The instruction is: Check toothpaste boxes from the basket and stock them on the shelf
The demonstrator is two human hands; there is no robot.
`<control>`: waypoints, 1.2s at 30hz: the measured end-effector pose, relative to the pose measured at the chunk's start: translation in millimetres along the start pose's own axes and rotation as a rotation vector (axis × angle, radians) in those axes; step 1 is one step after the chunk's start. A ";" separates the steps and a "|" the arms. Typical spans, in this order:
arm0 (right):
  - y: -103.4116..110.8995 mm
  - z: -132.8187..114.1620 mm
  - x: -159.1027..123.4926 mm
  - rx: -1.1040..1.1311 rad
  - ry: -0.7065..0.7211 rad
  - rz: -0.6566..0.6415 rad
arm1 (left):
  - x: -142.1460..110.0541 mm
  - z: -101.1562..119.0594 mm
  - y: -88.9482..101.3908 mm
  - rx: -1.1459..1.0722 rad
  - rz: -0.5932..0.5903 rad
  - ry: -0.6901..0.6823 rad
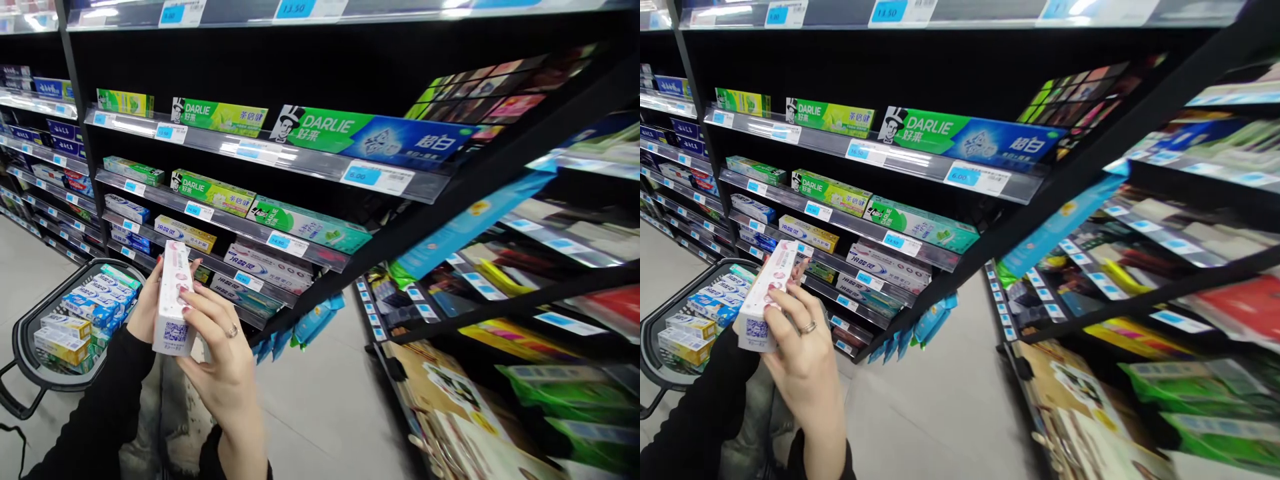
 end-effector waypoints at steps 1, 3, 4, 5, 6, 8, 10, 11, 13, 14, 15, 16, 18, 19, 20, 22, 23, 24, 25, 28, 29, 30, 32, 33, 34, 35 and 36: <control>-2.0 5.0 -2.7 0.028 -0.049 -0.057 | -1.1 2.1 -0.6 -0.033 0.023 0.002; -7.2 15.0 -10.4 0.072 -0.157 -0.144 | -1.9 5.8 -0.2 -0.121 0.063 -0.010; -10.8 19.4 -14.7 0.102 -0.209 -0.181 | -2.3 8.1 1.3 -0.155 0.088 -0.036; -15.2 23.1 -18.9 0.142 -0.260 -0.220 | -2.4 9.9 2.6 -0.175 0.106 -0.063; -20.7 25.7 -22.9 0.191 -0.308 -0.267 | -2.2 11.0 3.6 -0.188 0.113 -0.086; -33.1 27.4 -29.8 0.304 -0.400 -0.376 | -0.5 10.3 5.0 -0.235 0.092 -0.107; -43.5 27.6 -35.3 0.397 -0.513 -0.460 | 1.5 9.8 5.2 -0.280 0.033 -0.137; -46.7 28.4 -37.0 0.417 -0.578 -0.470 | 1.7 11.2 5.6 -0.296 0.002 -0.172; -49.2 32.8 -39.1 0.400 -0.712 -0.427 | 0.4 15.1 6.6 -0.291 -0.049 -0.249; -50.0 35.2 -40.4 0.379 -0.772 -0.398 | -0.8 16.7 6.9 -0.278 -0.066 -0.277; -51.4 37.1 -41.7 0.357 -0.817 -0.378 | -2.4 18.5 6.8 -0.264 -0.080 -0.302; -53.4 38.2 -42.8 0.338 -0.840 -0.372 | -4.5 20.7 6.4 -0.248 -0.091 -0.327; -57.3 38.5 -42.4 0.294 -0.809 -0.378 | -10.1 26.3 4.8 -0.208 -0.106 -0.387; -57.8 38.2 -40.9 0.253 -0.762 -0.375 | -13.2 29.3 3.5 -0.187 -0.114 -0.419; -57.0 37.7 -39.0 0.194 -0.704 -0.364 | -15.8 31.8 2.2 -0.168 -0.126 -0.446; -53.8 35.3 -35.3 0.045 -0.585 -0.329 | -18.0 33.8 0.2 -0.161 -0.160 -0.460; -52.8 33.3 -33.8 -0.029 -0.533 -0.316 | -17.9 33.7 0.1 -0.178 -0.181 -0.457; -52.6 31.0 -32.5 -0.094 -0.491 -0.308 | -17.2 33.1 0.7 -0.203 -0.197 -0.448; -53.1 29.0 -31.6 -0.144 -0.460 -0.304 | -16.5 32.7 2.1 -0.232 -0.205 -0.441; -56.2 24.8 -28.6 -0.199 -0.406 -0.301 | -14.2 33.9 8.5 -0.287 -0.184 -0.444; -56.7 24.6 -27.8 -0.199 -0.392 -0.296 | -13.5 35.5 11.3 -0.282 -0.160 -0.456; -56.9 25.7 -27.7 -0.197 -0.384 -0.291 | -11.8 36.9 14.9 -0.264 -0.122 -0.461; -55.9 34.0 -31.1 -0.213 -0.405 -0.280 | -4.6 37.9 27.6 -0.192 0.018 -0.447; -55.6 41.1 -34.8 -0.232 -0.432 -0.278 | 0.5 37.3 36.9 -0.156 0.103 -0.431; -56.1 49.1 -39.3 -0.252 -0.459 -0.280 | 6.1 36.4 48.1 -0.122 0.189 -0.419; -58.4 56.5 -43.6 -0.263 -0.466 -0.286 | 12.1 35.3 59.6 -0.108 0.248 -0.411; -62.4 63.9 -48.3 -0.260 -0.470 -0.298 | 18.2 34.4 71.4 -0.103 0.287 -0.409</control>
Point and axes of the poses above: each hand's wrist, its own x-axis towards the middle knuckle, its own y-axis out of the back of the hand, z = x × y, the point moved 8 cm from there along x, towards the middle knuckle, and after that the axes turned 14 degrees about y, right-handed, at the moved point
